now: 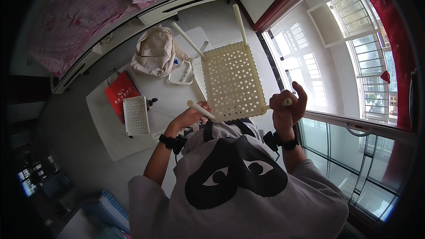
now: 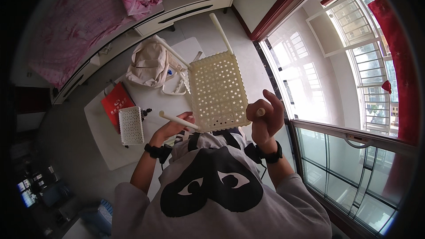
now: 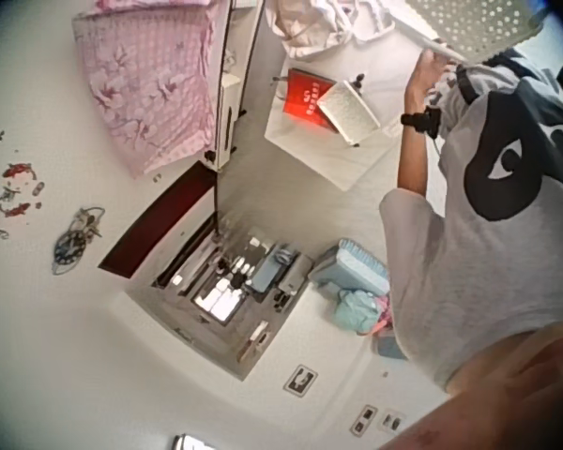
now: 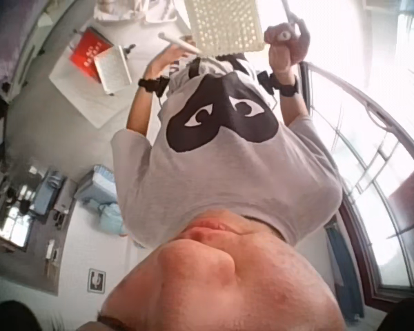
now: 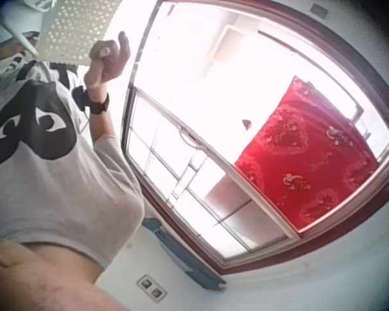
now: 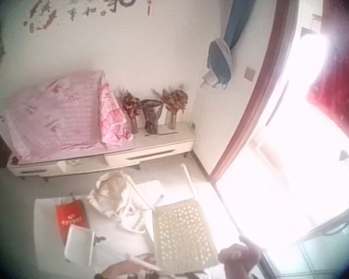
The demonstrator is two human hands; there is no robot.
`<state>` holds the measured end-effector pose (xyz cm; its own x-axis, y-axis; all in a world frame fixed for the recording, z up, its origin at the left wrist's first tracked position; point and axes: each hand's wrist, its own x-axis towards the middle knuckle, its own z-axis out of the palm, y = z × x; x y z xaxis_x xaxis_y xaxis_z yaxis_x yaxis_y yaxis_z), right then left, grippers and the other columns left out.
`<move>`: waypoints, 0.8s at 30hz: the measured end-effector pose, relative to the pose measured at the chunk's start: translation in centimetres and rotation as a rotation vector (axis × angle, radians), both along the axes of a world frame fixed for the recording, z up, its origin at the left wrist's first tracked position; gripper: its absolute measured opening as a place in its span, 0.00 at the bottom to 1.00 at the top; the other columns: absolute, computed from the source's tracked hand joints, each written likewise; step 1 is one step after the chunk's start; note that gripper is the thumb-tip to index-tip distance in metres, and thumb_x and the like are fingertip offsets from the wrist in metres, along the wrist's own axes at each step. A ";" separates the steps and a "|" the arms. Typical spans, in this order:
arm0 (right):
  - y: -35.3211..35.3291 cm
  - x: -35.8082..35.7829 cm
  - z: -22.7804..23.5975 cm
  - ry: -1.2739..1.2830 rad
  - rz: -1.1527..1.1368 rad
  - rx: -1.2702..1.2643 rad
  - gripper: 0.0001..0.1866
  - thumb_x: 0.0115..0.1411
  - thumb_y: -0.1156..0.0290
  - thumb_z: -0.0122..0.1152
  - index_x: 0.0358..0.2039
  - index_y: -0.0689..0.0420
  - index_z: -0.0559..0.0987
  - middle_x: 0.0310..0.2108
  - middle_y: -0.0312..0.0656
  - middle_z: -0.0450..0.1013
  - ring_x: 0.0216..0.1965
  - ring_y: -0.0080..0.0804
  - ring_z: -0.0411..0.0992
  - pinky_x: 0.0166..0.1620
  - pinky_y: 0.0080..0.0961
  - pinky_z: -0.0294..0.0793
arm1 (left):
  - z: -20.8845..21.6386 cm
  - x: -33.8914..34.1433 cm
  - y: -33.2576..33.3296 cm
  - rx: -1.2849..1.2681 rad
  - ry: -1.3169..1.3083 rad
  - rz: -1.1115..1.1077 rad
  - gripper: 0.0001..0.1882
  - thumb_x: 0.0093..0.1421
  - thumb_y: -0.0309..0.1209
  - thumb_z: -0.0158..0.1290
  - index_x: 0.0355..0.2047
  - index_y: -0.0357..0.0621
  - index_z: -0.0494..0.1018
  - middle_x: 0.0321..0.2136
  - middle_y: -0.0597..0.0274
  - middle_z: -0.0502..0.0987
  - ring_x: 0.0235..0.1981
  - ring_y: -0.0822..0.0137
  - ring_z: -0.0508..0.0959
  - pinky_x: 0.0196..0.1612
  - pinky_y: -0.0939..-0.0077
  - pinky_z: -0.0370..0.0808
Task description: Assembling the components of a white plastic storage basket.
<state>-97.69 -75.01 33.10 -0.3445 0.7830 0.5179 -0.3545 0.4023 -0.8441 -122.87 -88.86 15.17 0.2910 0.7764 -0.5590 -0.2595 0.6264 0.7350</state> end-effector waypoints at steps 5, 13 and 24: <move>2.9 2.7 -0.4 0.114 0.182 -0.314 0.30 0.56 0.51 0.56 0.46 0.65 0.65 0.19 0.37 0.63 0.18 0.25 0.58 0.25 0.25 0.57 | 3.3 5.9 1.9 0.105 0.052 0.325 0.26 0.59 0.33 0.51 0.54 0.34 0.60 0.46 0.57 0.71 0.43 0.70 0.72 0.43 0.75 0.72; 12.5 4.6 -6.5 -0.531 0.522 0.265 0.28 0.52 0.57 0.63 0.48 0.63 0.71 0.39 0.46 0.70 0.42 0.41 0.69 0.48 0.34 0.68 | 2.3 10.7 1.8 0.081 0.511 0.605 0.18 0.58 0.28 0.42 0.48 0.36 0.62 0.38 0.59 0.71 0.36 0.70 0.70 0.42 0.76 0.69; 15.6 8.7 -17.1 -1.030 0.837 0.033 0.34 0.55 0.55 0.55 0.59 0.58 0.62 0.44 0.48 0.73 0.41 0.42 0.75 0.44 0.32 0.73 | 3.2 15.7 3.4 0.097 0.855 0.708 0.18 0.58 0.28 0.42 0.49 0.35 0.62 0.35 0.57 0.71 0.34 0.66 0.70 0.40 0.74 0.69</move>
<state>-88.98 -59.39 16.01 -0.9574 0.1363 -0.2546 0.2884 0.4026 -0.8688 -107.22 -85.47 18.39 -0.6867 0.6658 -0.2919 0.0798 0.4681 0.8800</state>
